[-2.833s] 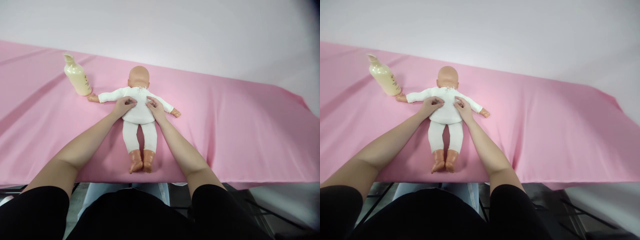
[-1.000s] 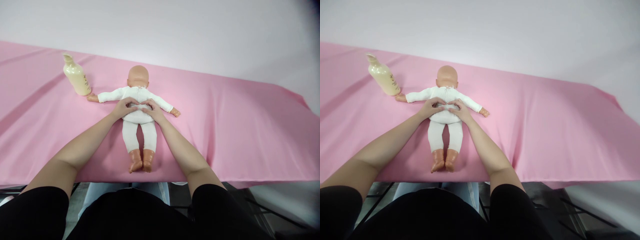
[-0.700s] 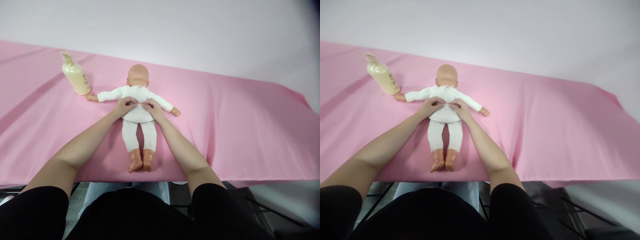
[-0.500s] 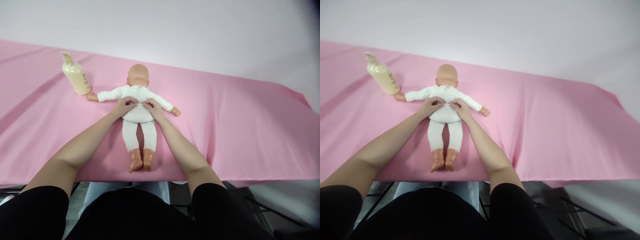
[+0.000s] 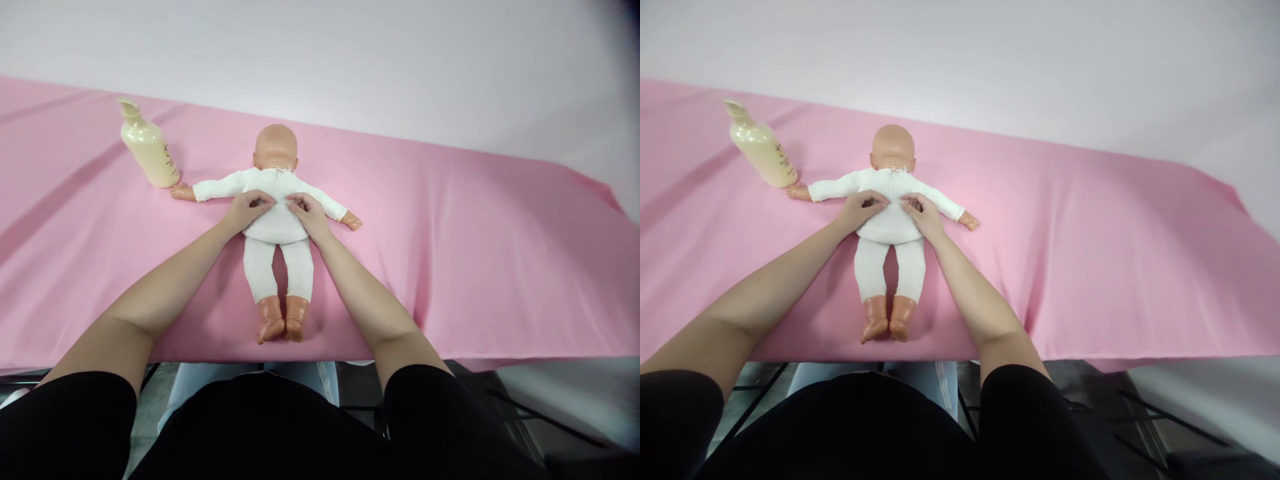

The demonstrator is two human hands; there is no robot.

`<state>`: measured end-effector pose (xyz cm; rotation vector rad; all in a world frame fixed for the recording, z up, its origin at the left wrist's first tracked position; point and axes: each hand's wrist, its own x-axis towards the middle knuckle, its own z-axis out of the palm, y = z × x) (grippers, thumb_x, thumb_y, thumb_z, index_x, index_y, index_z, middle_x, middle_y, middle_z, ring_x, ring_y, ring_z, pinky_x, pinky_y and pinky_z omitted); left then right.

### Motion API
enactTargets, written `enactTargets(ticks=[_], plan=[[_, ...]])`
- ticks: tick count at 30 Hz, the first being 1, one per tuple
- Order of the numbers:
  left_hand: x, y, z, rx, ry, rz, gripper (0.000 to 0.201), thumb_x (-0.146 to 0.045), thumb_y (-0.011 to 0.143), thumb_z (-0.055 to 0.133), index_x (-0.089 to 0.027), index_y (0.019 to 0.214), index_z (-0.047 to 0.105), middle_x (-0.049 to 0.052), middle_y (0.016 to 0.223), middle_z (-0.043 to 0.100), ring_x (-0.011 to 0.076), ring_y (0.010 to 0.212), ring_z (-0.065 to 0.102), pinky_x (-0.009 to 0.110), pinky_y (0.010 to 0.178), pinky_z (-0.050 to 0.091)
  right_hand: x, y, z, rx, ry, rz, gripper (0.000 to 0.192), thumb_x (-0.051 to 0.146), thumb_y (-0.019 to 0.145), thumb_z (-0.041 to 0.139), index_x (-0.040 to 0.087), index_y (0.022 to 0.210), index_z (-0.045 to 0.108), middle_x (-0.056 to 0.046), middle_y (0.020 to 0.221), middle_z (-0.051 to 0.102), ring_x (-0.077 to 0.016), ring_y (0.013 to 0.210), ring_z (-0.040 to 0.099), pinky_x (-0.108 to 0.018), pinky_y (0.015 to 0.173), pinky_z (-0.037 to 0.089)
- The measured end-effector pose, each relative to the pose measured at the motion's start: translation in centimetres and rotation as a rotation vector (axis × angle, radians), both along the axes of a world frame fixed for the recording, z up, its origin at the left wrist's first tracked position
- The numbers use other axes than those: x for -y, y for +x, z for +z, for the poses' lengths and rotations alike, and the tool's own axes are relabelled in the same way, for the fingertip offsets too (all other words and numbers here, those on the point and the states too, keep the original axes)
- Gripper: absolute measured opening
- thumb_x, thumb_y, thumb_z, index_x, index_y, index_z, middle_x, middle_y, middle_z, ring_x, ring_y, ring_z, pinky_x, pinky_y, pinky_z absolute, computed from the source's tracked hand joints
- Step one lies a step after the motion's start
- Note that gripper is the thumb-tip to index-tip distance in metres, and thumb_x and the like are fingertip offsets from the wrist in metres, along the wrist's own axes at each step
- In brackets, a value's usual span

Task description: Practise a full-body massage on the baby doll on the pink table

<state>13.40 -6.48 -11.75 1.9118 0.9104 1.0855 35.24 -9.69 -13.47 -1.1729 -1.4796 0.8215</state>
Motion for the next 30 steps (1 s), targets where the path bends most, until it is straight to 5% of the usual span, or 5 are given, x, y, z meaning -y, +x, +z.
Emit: enactTargets(ticks=[9,19,25,30], plan=[[-0.35,0.13,-0.01,-0.008,0.052,0.063,0.015,-0.023,0.081,0.072,-0.02,0.095,0.075,0.006,0.114,0.071,0.0107,0.068,0.051,0.028,0.065,0.041,-0.39,0.0,-0.46,-0.014,-0.032,-0.02,0.045,0.063,0.082,0.068,0.027,0.11,0.066,0.002,0.074,0.051,-0.0156,0.067,0.046,-0.033,0.068,0.045],[-0.22,0.04,0.02,0.001,0.065,0.047,0.012,-0.028,0.084,0.071,-0.019,0.091,0.075,0.006,0.104,0.075,0.0132,0.071,0.056,0.029,0.068,0.042,0.01,0.02,0.09,0.026,-0.02,-0.035,0.038,0.059,0.084,0.069,0.023,0.096,0.072,0.001,0.073,0.058,-0.0158,0.068,0.048,-0.035,0.072,0.046],[-0.44,0.03,-0.21,0.002,0.044,0.046,0.015,-0.031,0.084,0.07,-0.019,0.09,0.075,0.006,0.099,0.075,0.014,0.072,0.056,0.03,0.069,0.044,-0.27,0.04,-0.34,-0.007,-0.039,-0.018,0.043,0.059,0.084,0.068,0.026,0.112,0.067,0.001,0.077,0.056,-0.0169,0.071,0.05,-0.034,0.071,0.046],[-0.85,-0.11,-0.56,0.005,0.065,0.034,0.028,-0.027,0.081,0.07,-0.02,0.108,0.076,0.009,0.133,0.067,0.0126,0.075,0.057,0.029,0.067,0.045,-0.5,0.21,-0.57,-0.032,-0.061,0.004,0.051,0.06,0.083,0.07,0.027,0.12,0.064,0.002,0.078,0.055,-0.0158,0.068,0.05,-0.033,0.069,0.047]])
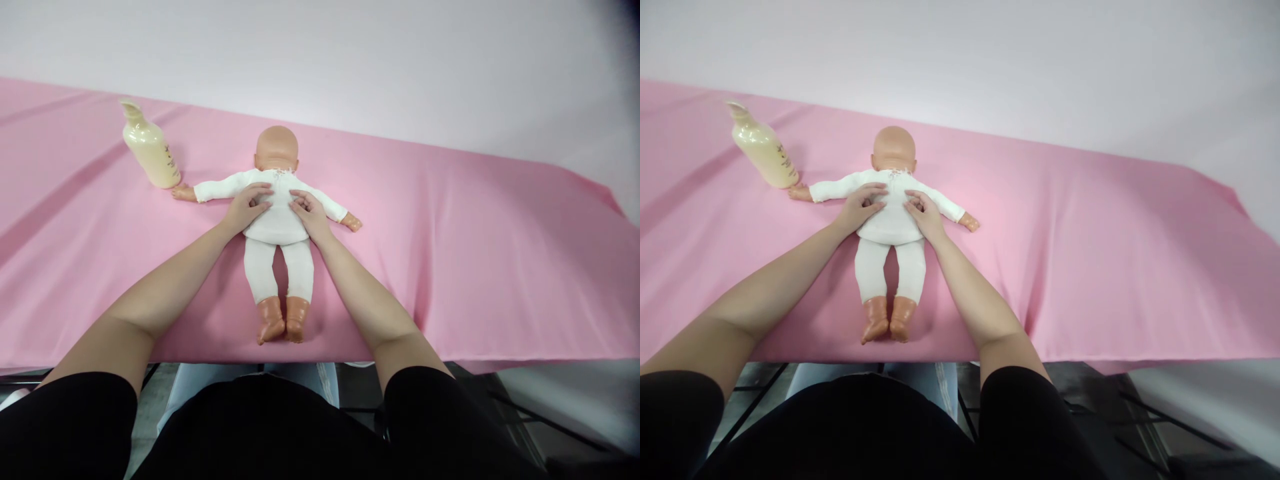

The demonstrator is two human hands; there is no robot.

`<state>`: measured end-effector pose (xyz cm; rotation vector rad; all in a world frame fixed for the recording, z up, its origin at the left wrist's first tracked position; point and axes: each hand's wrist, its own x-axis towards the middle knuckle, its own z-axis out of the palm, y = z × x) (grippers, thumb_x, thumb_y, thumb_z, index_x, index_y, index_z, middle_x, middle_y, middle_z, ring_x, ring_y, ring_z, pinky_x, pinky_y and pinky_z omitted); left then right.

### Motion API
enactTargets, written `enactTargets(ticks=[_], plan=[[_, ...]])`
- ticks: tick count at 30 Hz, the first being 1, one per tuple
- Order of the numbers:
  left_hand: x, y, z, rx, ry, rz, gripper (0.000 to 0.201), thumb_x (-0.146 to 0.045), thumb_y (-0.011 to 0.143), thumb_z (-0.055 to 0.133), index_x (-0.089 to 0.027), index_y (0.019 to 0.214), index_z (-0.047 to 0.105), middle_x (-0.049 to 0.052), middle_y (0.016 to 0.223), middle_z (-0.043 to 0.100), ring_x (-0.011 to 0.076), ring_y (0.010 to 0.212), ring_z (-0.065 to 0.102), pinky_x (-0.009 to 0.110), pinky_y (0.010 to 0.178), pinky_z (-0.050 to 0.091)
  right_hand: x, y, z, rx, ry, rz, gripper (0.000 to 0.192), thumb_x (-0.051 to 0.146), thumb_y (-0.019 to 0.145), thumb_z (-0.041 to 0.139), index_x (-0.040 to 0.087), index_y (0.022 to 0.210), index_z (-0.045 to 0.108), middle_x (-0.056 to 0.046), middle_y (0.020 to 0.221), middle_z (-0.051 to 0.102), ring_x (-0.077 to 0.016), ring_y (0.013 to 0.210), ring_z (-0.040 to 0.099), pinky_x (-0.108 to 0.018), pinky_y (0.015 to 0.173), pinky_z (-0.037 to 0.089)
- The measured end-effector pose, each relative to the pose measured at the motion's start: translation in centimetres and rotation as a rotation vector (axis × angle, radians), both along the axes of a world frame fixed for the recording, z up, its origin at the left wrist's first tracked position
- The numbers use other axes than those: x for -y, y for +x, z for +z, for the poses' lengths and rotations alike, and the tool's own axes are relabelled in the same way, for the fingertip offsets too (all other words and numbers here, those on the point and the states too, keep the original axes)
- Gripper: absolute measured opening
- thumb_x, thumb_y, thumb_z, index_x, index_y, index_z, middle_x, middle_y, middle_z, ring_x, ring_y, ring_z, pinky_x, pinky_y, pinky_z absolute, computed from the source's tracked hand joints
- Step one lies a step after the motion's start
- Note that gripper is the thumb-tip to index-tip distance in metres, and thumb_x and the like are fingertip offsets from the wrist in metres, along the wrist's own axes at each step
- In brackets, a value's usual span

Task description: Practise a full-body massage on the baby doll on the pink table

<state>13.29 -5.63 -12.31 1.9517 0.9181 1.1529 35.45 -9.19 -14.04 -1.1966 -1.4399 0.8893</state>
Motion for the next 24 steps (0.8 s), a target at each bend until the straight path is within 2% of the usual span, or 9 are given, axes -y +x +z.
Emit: enactTargets(ticks=[3,8,9,11,13,15,17,21,24], plan=[[-0.1,-0.1,-0.1,-0.015,-0.015,-0.027,0.033,-0.026,0.083,0.069,-0.021,0.115,0.074,0.009,0.142,0.062,0.0139,0.079,0.059,0.029,0.067,0.046,-0.2,0.1,-0.1,-0.011,-0.014,0.021,0.047,0.058,0.083,0.07,0.026,0.117,0.067,0.003,0.074,0.052,-0.0147,0.066,0.048,-0.033,0.069,0.046],[-0.2,0.0,0.0,0.046,-0.046,-0.038,0.03,-0.024,0.081,0.071,-0.02,0.111,0.076,0.008,0.134,0.067,0.0157,0.087,0.062,0.029,0.069,0.045,-0.4,0.1,-0.1,-0.013,-0.009,0.027,0.046,0.059,0.082,0.071,0.027,0.114,0.068,0.004,0.071,0.049,-0.0147,0.065,0.047,-0.033,0.068,0.046],[-0.2,0.0,0.0,0.085,-0.082,-0.034,0.03,-0.023,0.081,0.071,-0.02,0.11,0.076,0.007,0.126,0.07,0.0151,0.085,0.061,0.029,0.068,0.045,-0.4,0.1,-0.1,-0.013,-0.008,0.027,0.046,0.06,0.082,0.071,0.027,0.114,0.068,0.003,0.071,0.049,-0.0151,0.065,0.048,-0.034,0.069,0.046],[-0.3,-0.1,0.0,0.176,-0.206,-0.036,0.031,-0.025,0.084,0.068,-0.019,0.114,0.075,0.004,0.095,0.071,0.0119,0.072,0.056,0.028,0.064,0.042,-0.3,0.0,-0.1,-0.023,-0.012,0.031,0.046,0.062,0.082,0.07,0.028,0.112,0.066,0.003,0.072,0.051,-0.0161,0.067,0.049,-0.034,0.069,0.046],[-0.3,-0.2,0.1,0.255,-0.328,-0.042,0.034,-0.028,0.089,0.064,-0.018,0.121,0.072,-0.003,0.065,0.055,0.0092,0.056,0.044,0.028,0.057,0.036,-0.2,0.0,0.0,-0.054,-0.02,0.032,0.046,0.063,0.083,0.068,0.028,0.112,0.064,0.002,0.074,0.053,-0.0174,0.071,0.053,-0.035,0.072,0.048],[-0.3,-0.3,0.2,0.288,-0.376,-0.043,0.039,-0.033,0.091,0.065,-0.017,0.126,0.07,-0.007,0.055,0.039,0.0085,0.051,0.035,0.028,0.054,0.032,-0.2,0.0,0.0,-0.089,-0.028,0.024,0.049,0.062,0.084,0.067,0.028,0.119,0.059,0.001,0.078,0.057,-0.0188,0.077,0.057,-0.036,0.077,0.05],[-0.2,-0.4,0.2,0.284,-0.373,-0.033,0.044,-0.037,0.092,0.068,-0.015,0.13,0.067,-0.007,0.054,0.036,0.0082,0.051,0.034,0.029,0.055,0.032,-0.4,0.0,-0.2,-0.11,-0.031,0.017,0.059,0.062,0.083,0.069,0.029,0.129,0.053,0.001,0.081,0.059,-0.0196,0.079,0.059,-0.037,0.08,0.051],[-0.4,-0.5,0.0,0.237,-0.377,-0.03,0.053,-0.045,0.095,0.067,-0.013,0.137,0.061,-0.006,0.055,0.041,0.0104,0.056,0.039,0.03,0.059,0.038,-0.8,0.3,-0.8,-0.107,-0.04,0.038,0.074,0.062,0.08,0.073,0.029,0.141,0.047,0.001,0.082,0.061,-0.0193,0.075,0.059,-0.039,0.077,0.052],[-0.6,-0.5,-0.3,0.235,-0.373,-0.031,0.053,-0.048,0.092,0.069,-0.019,0.137,0.062,-0.001,0.067,0.059,0.0128,0.059,0.044,0.031,0.057,0.041,-1.0,0.4,-1.0,-0.106,-0.042,0.054,0.076,0.061,0.079,0.074,0.029,0.143,0.047,0.0,0.084,0.063,-0.0193,0.075,0.06,-0.04,0.079,0.054]])
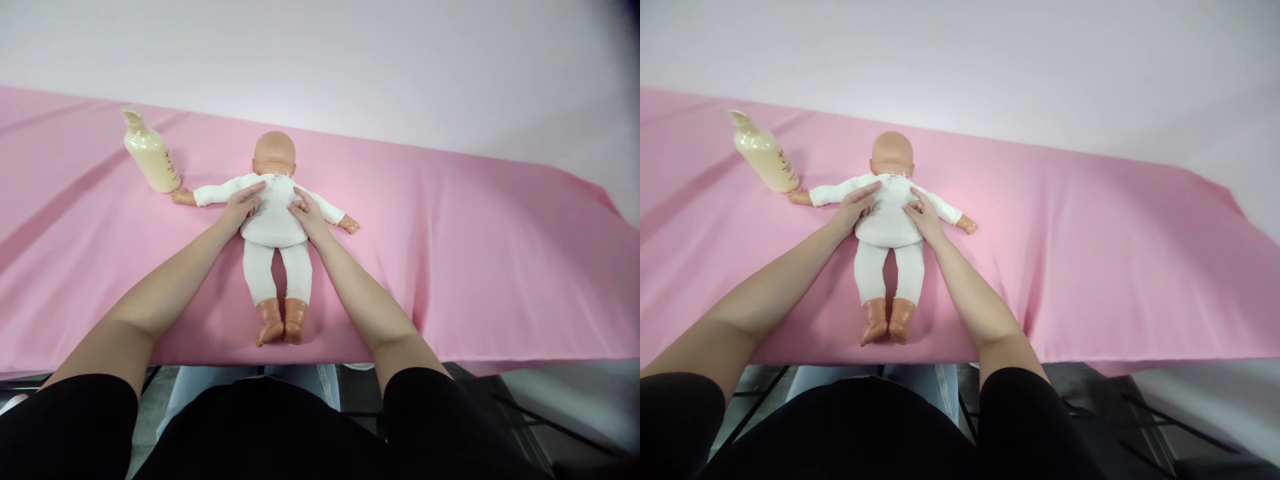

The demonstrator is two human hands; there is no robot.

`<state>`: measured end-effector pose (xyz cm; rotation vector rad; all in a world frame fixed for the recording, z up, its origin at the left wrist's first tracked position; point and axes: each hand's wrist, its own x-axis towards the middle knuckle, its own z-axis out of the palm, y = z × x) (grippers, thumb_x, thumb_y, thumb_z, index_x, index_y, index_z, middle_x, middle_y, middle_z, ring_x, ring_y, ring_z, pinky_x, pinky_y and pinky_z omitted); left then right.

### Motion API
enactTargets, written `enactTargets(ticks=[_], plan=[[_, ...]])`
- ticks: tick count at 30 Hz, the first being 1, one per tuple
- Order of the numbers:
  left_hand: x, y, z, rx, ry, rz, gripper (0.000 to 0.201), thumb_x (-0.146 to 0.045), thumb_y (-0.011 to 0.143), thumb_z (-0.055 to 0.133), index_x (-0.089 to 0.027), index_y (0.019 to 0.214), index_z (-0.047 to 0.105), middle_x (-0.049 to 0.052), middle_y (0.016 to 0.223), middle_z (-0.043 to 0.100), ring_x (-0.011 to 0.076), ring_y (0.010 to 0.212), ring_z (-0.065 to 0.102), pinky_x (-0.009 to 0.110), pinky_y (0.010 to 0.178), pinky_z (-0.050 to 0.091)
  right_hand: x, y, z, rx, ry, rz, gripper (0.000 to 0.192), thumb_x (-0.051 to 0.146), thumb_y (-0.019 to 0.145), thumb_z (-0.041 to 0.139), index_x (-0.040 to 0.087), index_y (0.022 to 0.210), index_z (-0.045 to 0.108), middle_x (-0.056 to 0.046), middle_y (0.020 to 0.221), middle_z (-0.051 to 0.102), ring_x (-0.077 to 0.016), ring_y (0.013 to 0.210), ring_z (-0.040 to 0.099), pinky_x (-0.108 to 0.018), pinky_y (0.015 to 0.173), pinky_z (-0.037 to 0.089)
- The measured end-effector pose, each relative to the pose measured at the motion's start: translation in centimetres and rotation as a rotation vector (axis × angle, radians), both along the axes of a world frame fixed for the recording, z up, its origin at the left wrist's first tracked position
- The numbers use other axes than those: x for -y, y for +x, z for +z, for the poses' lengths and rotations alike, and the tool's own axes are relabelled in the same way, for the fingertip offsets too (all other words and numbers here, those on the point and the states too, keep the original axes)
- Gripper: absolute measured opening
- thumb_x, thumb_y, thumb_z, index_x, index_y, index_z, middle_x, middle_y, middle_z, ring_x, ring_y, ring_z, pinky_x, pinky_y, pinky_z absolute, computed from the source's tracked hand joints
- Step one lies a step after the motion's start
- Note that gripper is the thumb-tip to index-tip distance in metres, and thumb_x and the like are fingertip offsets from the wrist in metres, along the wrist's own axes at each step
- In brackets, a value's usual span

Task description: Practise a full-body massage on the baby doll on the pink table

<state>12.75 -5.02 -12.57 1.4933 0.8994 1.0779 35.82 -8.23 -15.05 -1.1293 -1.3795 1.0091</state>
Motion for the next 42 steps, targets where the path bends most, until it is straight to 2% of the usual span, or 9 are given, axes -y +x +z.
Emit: enactTargets(ticks=[2,4,6,13,17,20,24,34,42], plan=[[-0.1,0.1,-0.1,0.033,0.01,0.011,0.05,-0.044,0.09,0.073,-0.021,0.133,0.064,0.004,0.101,0.073,0.0097,0.059,0.043,0.031,0.055,0.041,0.0,0.1,0.0,0.009,0.003,0.0,0.076,0.061,0.08,0.074,0.029,0.144,0.048,0.0,0.085,0.064,-0.02,0.077,0.061,-0.042,0.082,0.055],[-0.1,0.1,-0.1,0.071,0.014,0.023,0.048,-0.04,0.088,0.074,-0.021,0.131,0.066,0.007,0.14,0.063,0.0053,0.057,0.04,0.029,0.054,0.041,0.1,0.1,0.0,0.028,0.014,0.0,0.076,0.061,0.081,0.074,0.031,0.145,0.048,0.0,0.086,0.065,-0.0209,0.08,0.062,-0.044,0.085,0.055],[-0.2,0.2,-0.1,0.096,0.0,0.036,0.049,-0.038,0.088,0.075,-0.023,0.134,0.065,0.008,0.153,0.052,0.0035,0.057,0.04,0.029,0.055,0.041,0.1,0.1,0.0,0.042,0.034,0.007,0.077,0.059,0.08,0.075,0.032,0.146,0.047,0.0,0.088,0.065,-0.0214,0.084,0.062,-0.044,0.089,0.055],[-0.1,0.3,-0.1,0.094,-0.055,0.066,0.066,-0.037,0.085,0.076,-0.024,0.146,0.055,0.004,0.105,0.072,0.0088,0.061,0.051,0.029,0.061,0.042,0.2,-0.1,0.2,-0.015,-0.021,0.003,0.082,0.055,0.081,0.074,0.03,0.152,0.04,0.0,0.09,0.063,-0.0209,0.085,0.06,-0.043,0.092,0.053],[0.7,0.4,0.6,0.052,0.014,-0.01,0.047,-0.037,0.078,0.076,-0.018,0.12,0.072,0.004,0.088,0.07,0.0115,0.064,0.053,0.029,0.062,0.042,0.8,-0.4,0.9,-0.051,-0.014,0.005,0.069,0.054,0.079,0.074,0.03,0.14,0.052,0.001,0.087,0.061,-0.0202,0.083,0.058,-0.042,0.091,0.051],[1.6,0.4,1.2,0.001,0.075,-0.097,0.035,-0.042,0.079,0.072,-0.015,0.1,0.076,0.004,0.08,0.068,0.0151,0.071,0.057,0.03,0.068,0.043,1.5,-0.7,1.7,-0.033,0.022,0.014,0.041,0.057,0.08,0.071,0.027,0.108,0.068,-0.001,0.088,0.063,-0.021,0.088,0.059,-0.041,0.094,0.05],[1.9,0.4,1.5,-0.052,0.206,-0.146,0.031,-0.045,0.079,0.072,-0.016,0.089,0.075,0.007,0.093,0.071,0.0179,0.081,0.059,0.032,0.077,0.045,2.2,-0.7,2.6,0.036,0.107,0.064,0.038,0.062,0.082,0.068,0.024,0.078,0.066,-0.002,0.087,0.062,-0.0222,0.092,0.058,-0.041,0.099,0.047],[1.6,0.1,1.1,-0.202,0.363,-0.238,0.025,-0.041,0.071,0.081,-0.02,0.082,0.073,0.009,0.115,0.064,0.0253,0.113,0.06,0.041,0.103,0.045,2.5,-0.1,2.9,0.242,0.209,0.188,0.05,0.071,0.071,0.076,0.025,0.085,0.066,-0.003,0.094,0.05,-0.0253,0.1,0.054,-0.048,0.106,0.041],[1.2,0.2,0.7,-0.223,0.365,-0.213,0.024,-0.042,0.073,0.079,-0.02,0.082,0.073,0.009,0.116,0.065,0.0247,0.11,0.061,0.041,0.099,0.047,2.7,-0.3,3.0,0.24,0.188,0.19,0.044,0.064,0.072,0.08,0.024,0.08,0.064,-0.002,0.094,0.047,-0.0242,0.099,0.053,-0.047,0.105,0.04]])
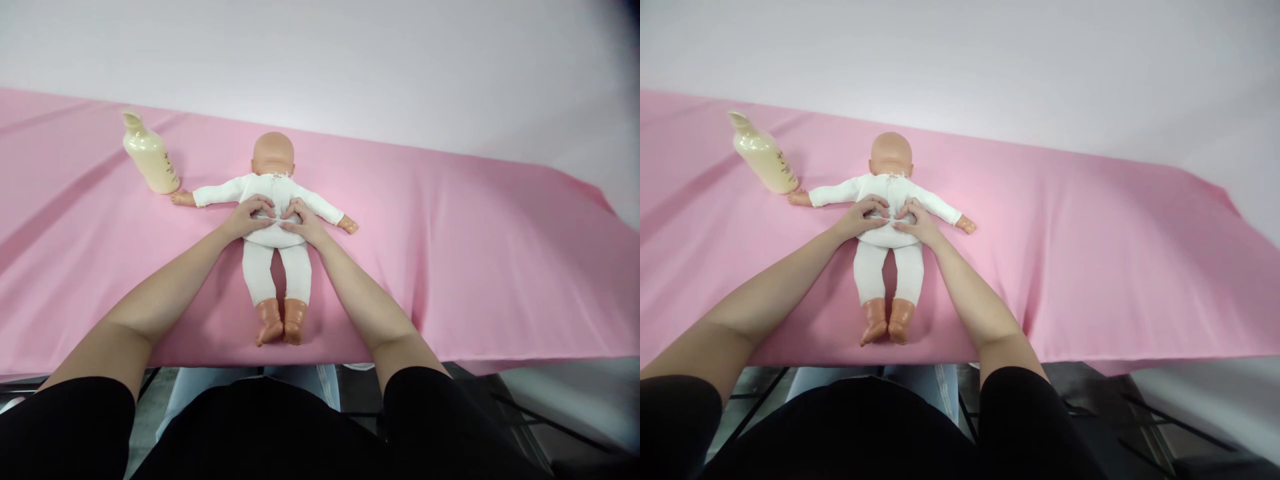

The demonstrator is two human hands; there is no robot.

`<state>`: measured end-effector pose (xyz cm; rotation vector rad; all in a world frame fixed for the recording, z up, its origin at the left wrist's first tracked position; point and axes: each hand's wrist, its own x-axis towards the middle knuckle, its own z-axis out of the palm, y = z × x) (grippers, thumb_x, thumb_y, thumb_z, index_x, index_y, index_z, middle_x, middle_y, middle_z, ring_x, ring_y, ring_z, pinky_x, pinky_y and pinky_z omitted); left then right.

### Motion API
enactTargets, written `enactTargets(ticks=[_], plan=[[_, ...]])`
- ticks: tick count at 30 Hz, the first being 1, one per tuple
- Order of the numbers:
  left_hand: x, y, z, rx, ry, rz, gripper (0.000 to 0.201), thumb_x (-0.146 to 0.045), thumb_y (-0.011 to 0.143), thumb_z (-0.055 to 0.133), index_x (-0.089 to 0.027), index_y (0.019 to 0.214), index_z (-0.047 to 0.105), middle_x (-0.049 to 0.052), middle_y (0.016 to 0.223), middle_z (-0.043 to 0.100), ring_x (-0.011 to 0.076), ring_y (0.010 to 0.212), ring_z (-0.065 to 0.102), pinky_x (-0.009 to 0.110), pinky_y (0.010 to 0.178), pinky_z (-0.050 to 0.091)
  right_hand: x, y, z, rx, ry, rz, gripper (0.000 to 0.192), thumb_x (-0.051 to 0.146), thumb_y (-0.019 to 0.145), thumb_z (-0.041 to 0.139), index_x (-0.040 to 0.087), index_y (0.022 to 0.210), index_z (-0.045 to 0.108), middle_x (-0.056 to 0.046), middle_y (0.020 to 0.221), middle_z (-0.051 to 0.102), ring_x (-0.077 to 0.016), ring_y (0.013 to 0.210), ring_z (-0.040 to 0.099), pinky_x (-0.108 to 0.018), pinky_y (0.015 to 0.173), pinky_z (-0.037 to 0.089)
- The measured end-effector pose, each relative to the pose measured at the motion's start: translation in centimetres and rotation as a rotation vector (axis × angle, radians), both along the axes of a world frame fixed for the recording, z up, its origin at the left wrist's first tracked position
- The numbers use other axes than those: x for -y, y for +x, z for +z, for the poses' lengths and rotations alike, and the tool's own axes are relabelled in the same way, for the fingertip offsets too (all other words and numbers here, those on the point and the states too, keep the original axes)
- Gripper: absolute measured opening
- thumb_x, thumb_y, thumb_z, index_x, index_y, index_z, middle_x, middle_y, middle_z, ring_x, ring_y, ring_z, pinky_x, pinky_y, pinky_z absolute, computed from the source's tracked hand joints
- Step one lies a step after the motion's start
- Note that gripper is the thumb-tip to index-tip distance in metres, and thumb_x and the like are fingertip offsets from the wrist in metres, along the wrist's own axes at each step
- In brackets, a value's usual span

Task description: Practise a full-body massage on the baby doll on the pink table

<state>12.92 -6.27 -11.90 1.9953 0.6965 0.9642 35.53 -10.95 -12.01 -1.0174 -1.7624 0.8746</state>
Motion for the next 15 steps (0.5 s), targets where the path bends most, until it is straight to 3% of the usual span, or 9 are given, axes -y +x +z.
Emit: enactTargets(ticks=[8,15], plan=[[-0.03,0.2,-0.14,0.011,0.003,0.029,0.021,-0.041,0.076,0.076,-0.021,0.08,0.073,0.009,0.114,0.067,0.0247,0.11,0.061,0.042,0.102,0.046,-0.17,-0.17,-0.04,-0.02,-0.014,-0.036,0.042,0.064,0.076,0.076,0.023,0.075,0.063,-0.002,0.092,0.048,-0.0224,0.096,0.051,-0.043,0.102,0.042],[-0.16,0.42,-0.2,0.063,-0.02,0.06,0.019,-0.039,0.079,0.071,-0.02,0.085,0.071,0.009,0.109,0.071,0.0215,0.098,0.063,0.037,0.092,0.048,-0.65,-0.13,-0.63,-0.043,-0.023,-0.106,0.044,0.064,0.08,0.07,0.027,0.104,0.066,-0.003,0.095,0.057,-0.0224,0.094,0.053,-0.041,0.098,0.043]])
